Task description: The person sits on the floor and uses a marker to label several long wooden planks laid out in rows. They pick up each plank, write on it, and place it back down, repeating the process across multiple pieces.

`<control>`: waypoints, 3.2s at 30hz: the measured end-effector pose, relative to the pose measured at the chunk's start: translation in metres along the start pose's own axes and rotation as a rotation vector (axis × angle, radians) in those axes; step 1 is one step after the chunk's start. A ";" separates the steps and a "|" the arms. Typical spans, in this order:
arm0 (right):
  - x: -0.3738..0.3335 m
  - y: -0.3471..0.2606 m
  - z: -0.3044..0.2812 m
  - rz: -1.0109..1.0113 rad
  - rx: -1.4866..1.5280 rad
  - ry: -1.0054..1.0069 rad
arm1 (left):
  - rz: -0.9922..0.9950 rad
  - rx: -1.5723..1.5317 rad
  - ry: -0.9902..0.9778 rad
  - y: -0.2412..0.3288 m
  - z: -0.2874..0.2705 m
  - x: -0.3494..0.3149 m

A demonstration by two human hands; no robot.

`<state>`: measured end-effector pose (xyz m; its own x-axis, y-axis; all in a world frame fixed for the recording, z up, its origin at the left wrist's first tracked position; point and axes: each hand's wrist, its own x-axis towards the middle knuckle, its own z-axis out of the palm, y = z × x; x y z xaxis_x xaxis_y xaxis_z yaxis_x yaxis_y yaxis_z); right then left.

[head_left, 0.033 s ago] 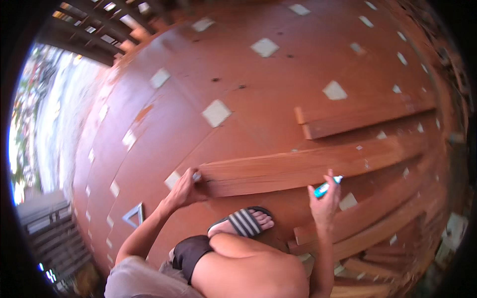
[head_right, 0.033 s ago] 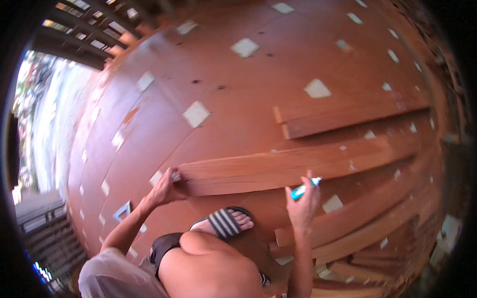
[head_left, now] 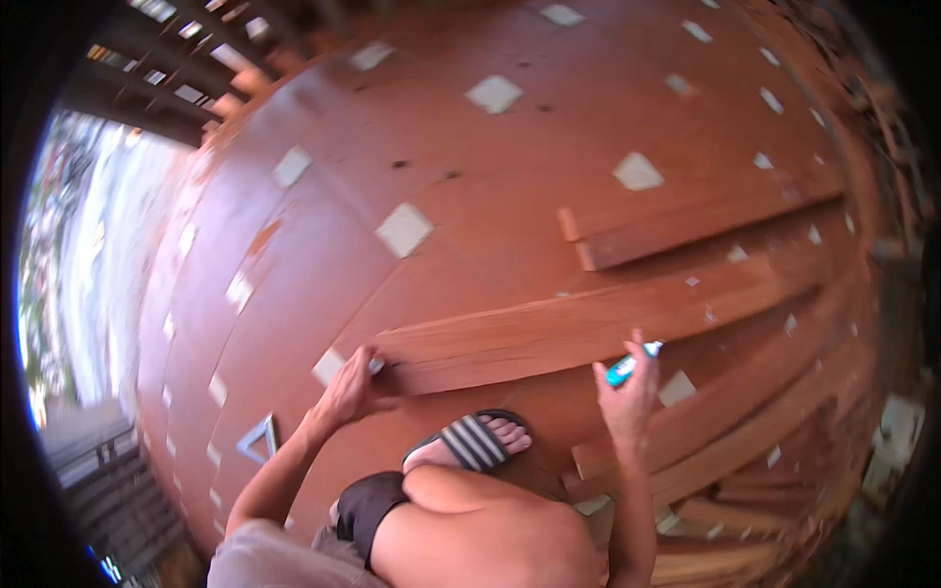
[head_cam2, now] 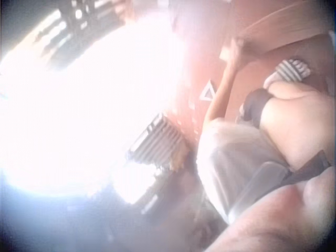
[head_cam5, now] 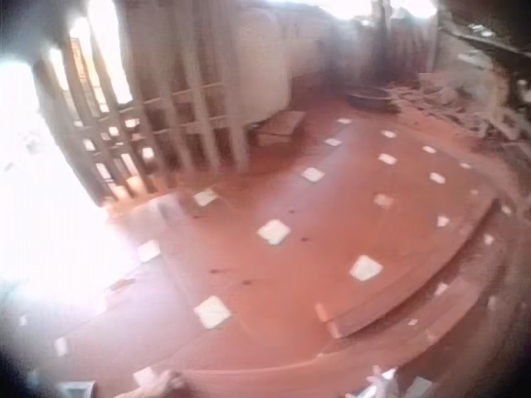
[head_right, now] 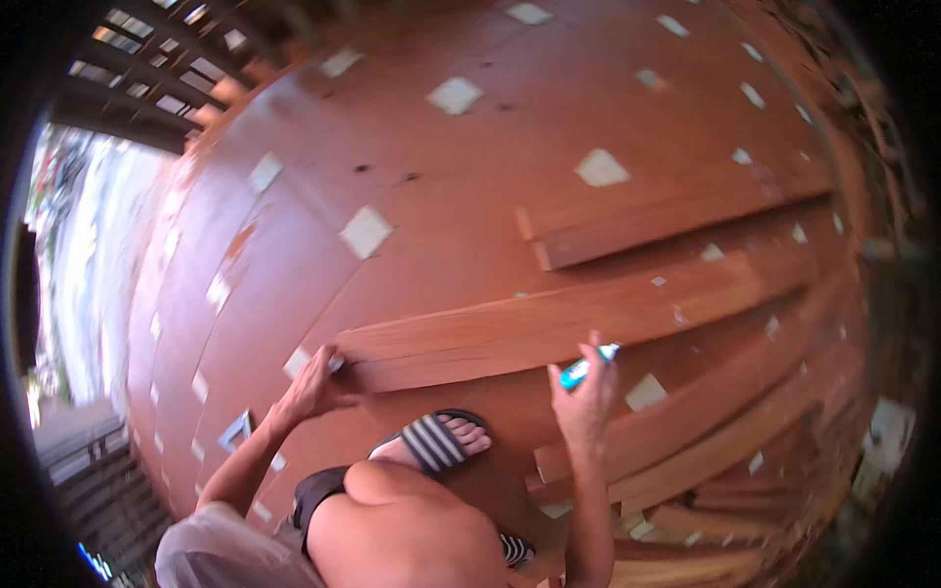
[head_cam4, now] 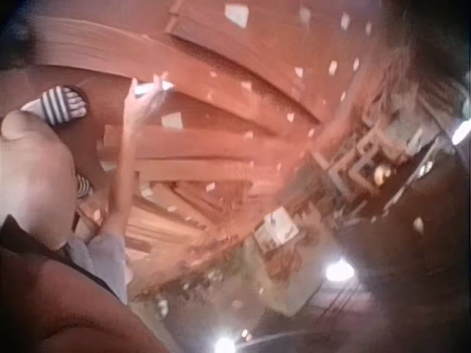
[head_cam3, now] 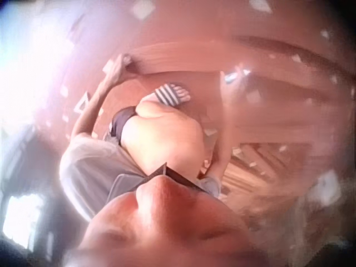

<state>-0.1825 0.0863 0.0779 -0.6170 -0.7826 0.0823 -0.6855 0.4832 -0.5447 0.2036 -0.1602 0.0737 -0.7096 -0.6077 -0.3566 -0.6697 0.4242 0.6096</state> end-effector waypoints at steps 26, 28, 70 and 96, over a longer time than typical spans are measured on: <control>-0.027 0.003 0.052 0.602 0.490 0.641 | -0.161 0.053 -0.114 -0.024 0.022 -0.030; -0.024 -0.001 0.048 0.629 0.501 0.708 | -0.218 -0.015 -0.156 -0.020 0.031 -0.050; 0.060 0.097 -0.047 0.644 0.248 0.748 | -0.427 -0.290 -0.519 0.011 0.042 0.014; -0.005 0.099 -0.076 0.693 0.550 0.689 | -0.366 -0.646 -0.423 0.016 -0.034 -0.018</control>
<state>-0.2770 0.1675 0.0869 -0.9980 0.0545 -0.0306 0.0481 0.3577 -0.9326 0.2129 -0.1655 0.1143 -0.5809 -0.2750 -0.7661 -0.7076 -0.2946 0.6423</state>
